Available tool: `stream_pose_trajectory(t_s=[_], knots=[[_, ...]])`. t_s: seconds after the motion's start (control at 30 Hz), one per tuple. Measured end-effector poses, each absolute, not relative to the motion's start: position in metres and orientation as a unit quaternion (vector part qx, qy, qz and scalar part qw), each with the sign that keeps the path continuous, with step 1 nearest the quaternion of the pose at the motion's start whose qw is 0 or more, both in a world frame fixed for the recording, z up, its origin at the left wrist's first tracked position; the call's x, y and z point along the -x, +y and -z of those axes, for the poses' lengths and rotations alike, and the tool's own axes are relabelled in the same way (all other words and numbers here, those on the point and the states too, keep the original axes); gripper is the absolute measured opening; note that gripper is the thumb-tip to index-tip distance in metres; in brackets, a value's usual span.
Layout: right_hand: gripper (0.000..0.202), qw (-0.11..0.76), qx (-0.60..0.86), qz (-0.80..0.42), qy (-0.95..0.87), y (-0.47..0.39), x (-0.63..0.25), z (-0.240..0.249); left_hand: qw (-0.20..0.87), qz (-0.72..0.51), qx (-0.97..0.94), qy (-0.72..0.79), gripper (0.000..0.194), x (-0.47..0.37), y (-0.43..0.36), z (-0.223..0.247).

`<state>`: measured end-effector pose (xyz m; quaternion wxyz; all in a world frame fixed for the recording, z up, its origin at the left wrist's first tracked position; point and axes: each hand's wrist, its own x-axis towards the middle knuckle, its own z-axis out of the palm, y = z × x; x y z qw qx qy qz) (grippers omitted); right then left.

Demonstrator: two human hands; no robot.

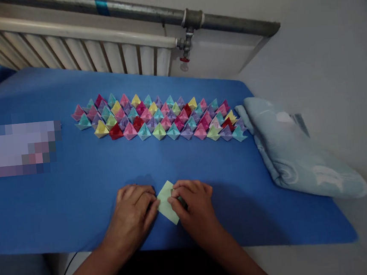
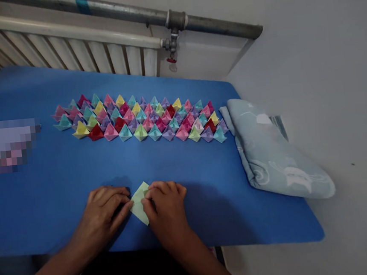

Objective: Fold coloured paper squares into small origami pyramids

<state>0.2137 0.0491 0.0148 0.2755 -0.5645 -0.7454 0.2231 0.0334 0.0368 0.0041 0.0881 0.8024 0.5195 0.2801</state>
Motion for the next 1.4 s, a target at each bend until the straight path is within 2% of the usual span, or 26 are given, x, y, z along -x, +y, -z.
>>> stream_pose_trajectory(t_s=[0.33, 0.73, 0.93, 1.17, 1.3, 1.4], knots=[[0.01, 0.286, 0.572, -0.198, -0.743, 0.049, -0.21, -0.01, 0.089, -0.281, -0.794, 0.532, 0.016, -0.035, 0.037, -0.004], [0.007, 0.249, 0.583, -0.212, -0.744, 0.049, -0.209, -0.012, 0.101, -0.246, -0.801, 0.536, 0.018, -0.031, 0.039, 0.0], [0.024, 0.227, 0.57, -0.223, -0.758, 0.051, -0.212, -0.015, 0.058, -0.237, -0.839, 0.487, 0.026, -0.027, 0.04, 0.005], [0.022, 0.207, 0.573, -0.194, -0.769, 0.058, -0.215, -0.013, -0.024, -0.239, -0.877, 0.417, 0.031, -0.025, 0.039, 0.004], [0.023, 0.208, 0.572, -0.177, -0.773, 0.058, -0.216, -0.012, -0.024, -0.24, -0.911, 0.335, 0.033, -0.031, 0.039, -0.004], [0.025, 0.202, 0.572, -0.18, -0.774, 0.057, -0.218, -0.015, -0.011, -0.233, -0.91, 0.343, 0.032, -0.033, 0.039, -0.008]])
